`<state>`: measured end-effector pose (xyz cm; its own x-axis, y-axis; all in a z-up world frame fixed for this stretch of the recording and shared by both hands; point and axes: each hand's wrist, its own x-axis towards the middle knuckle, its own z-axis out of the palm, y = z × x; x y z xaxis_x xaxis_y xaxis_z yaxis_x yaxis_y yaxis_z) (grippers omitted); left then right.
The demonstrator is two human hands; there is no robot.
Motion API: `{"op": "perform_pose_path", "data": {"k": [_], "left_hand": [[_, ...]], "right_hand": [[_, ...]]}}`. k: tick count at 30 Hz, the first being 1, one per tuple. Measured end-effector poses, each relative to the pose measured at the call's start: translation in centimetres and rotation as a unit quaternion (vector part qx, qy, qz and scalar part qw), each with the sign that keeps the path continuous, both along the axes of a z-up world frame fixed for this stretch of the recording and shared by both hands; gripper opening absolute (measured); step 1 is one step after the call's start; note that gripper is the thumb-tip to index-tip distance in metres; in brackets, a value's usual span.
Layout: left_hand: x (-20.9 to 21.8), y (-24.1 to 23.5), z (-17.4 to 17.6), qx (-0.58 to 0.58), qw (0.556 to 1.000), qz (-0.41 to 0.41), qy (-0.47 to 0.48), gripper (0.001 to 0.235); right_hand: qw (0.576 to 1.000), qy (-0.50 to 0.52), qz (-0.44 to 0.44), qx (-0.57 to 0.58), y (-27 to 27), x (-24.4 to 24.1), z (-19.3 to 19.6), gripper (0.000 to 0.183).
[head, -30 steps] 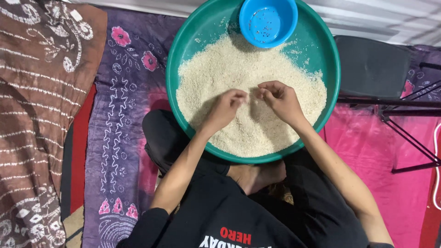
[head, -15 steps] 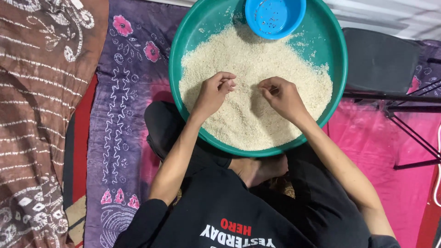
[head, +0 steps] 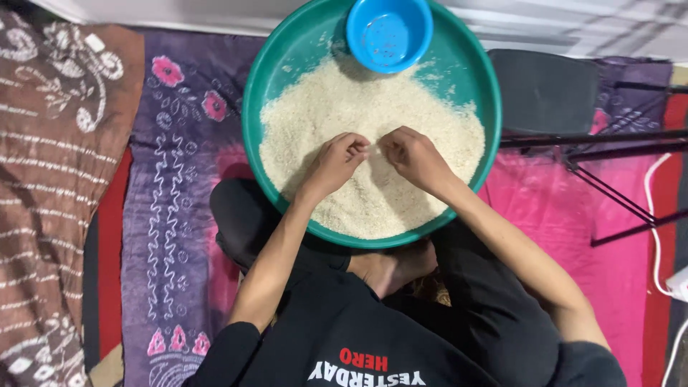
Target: The person cleans and sorts rice by hand in a large green tray, shifting the rice to expose impurities, then picking out debris and placing it in a colander.
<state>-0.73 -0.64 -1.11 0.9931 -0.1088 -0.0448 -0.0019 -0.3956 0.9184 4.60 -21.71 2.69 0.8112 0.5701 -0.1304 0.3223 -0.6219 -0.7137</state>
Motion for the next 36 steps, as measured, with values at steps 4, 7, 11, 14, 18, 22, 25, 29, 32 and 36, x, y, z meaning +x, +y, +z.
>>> {"op": "perform_pose_path", "data": {"k": [4, 7, 11, 14, 18, 22, 25, 29, 32, 36], "left_hand": [[0.5, 0.4, 0.9, 0.049, 0.996, 0.026, -0.066, 0.015], [1.1, 0.7, -0.1, 0.165, 0.964, 0.06, -0.198, 0.02], [0.8, 0.8, -1.0, 0.15, 0.978, 0.043, -0.136, 0.023], [0.1, 0.6, 0.1, 0.091, 0.989, 0.047, -0.104, 0.022], [-0.9, 0.6, 1.1, 0.044, 0.991, 0.085, -0.096, 0.021], [-1.3, 0.6, 1.7, 0.037, 0.978, 0.13, -0.159, 0.022], [-1.2, 0.5, 1.2, 0.026, 0.971, 0.155, -0.182, 0.026], [-0.7, 0.6, -0.4, 0.001, 0.972, 0.153, -0.18, 0.024], [-0.7, 0.7, -0.4, 0.007, 0.973, 0.147, -0.176, 0.021], [-0.5, 0.8, 0.5, 0.009, 0.973, 0.149, -0.174, 0.016]], "right_hand": [[0.994, -0.062, 0.047, -0.073, -0.2, 1.5, -1.1, 0.022], [0.972, -0.108, 0.124, -0.167, -0.1, 2.6, -1.3, 0.027], [0.949, -0.082, 0.18, -0.244, 0.0, 4.7, -2.9, 0.03], [0.96, -0.078, 0.15, -0.224, -0.2, 6.8, -4.2, 0.021], [0.983, -0.069, 0.075, -0.155, -0.9, 6.9, -1.7, 0.019], [0.979, -0.119, 0.046, -0.159, -0.5, 3.9, -0.4, 0.029], [0.973, -0.15, 0.028, -0.17, 0.0, 3.2, -1.8, 0.029], [0.977, -0.131, 0.034, -0.166, 0.2, 2.6, -1.2, 0.03], [0.985, -0.11, 0.007, -0.136, -0.2, 2.4, -2.3, 0.03], [0.999, -0.028, 0.012, -0.015, 0.0, 1.0, 0.0, 0.031]]}}
